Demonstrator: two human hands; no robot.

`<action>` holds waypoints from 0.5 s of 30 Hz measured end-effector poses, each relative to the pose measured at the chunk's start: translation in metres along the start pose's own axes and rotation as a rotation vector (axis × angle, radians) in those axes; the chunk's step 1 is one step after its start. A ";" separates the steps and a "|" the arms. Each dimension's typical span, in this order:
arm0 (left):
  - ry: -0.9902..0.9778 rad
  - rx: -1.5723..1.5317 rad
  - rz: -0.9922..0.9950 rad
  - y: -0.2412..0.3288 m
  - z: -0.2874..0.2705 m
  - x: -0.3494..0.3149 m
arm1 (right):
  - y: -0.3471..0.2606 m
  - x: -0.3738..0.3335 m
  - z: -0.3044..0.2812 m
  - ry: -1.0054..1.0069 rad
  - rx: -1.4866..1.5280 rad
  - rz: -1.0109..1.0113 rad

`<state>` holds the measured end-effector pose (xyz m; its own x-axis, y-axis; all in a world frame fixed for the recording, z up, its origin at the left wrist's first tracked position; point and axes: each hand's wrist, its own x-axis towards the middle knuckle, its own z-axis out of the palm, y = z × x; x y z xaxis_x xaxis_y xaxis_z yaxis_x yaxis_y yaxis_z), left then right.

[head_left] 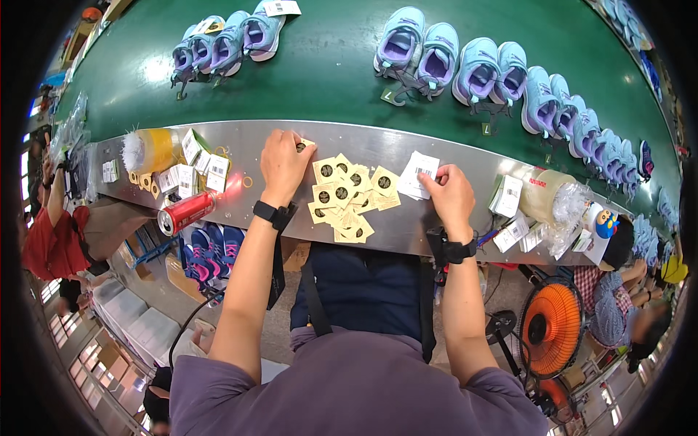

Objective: The person attaches small paper tags to the laces of children's shoes arranged on a green conveyor belt. They repeatedly pick up tags from a pile on the table, peel them, and secure them to the shoes one by one. The person also briefly moves a pair of blue and pink shoes to the side.

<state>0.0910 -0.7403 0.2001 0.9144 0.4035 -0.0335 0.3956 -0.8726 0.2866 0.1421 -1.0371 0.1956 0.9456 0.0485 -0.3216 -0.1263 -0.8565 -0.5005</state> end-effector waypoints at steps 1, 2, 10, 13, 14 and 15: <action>-0.010 -0.018 -0.029 0.001 0.000 -0.002 | 0.006 0.002 0.000 -0.019 0.074 0.040; 0.033 -0.068 -0.059 0.001 0.001 -0.005 | 0.011 0.004 -0.001 -0.039 0.148 0.081; 0.101 -0.032 -0.125 -0.017 0.011 -0.017 | 0.030 0.001 -0.002 -0.009 0.285 0.047; -0.068 -0.063 -0.252 -0.012 0.007 -0.003 | 0.030 0.000 -0.004 0.014 0.311 0.033; -0.113 -0.096 -0.276 -0.011 0.004 0.001 | 0.028 0.000 -0.006 0.013 0.327 0.033; -0.163 -0.132 -0.294 -0.009 0.002 0.006 | 0.029 -0.001 -0.008 0.018 0.341 0.039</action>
<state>0.0930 -0.7301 0.1956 0.7690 0.5737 -0.2819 0.6390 -0.6783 0.3629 0.1401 -1.0662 0.1883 0.9428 0.0078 -0.3333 -0.2524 -0.6364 -0.7289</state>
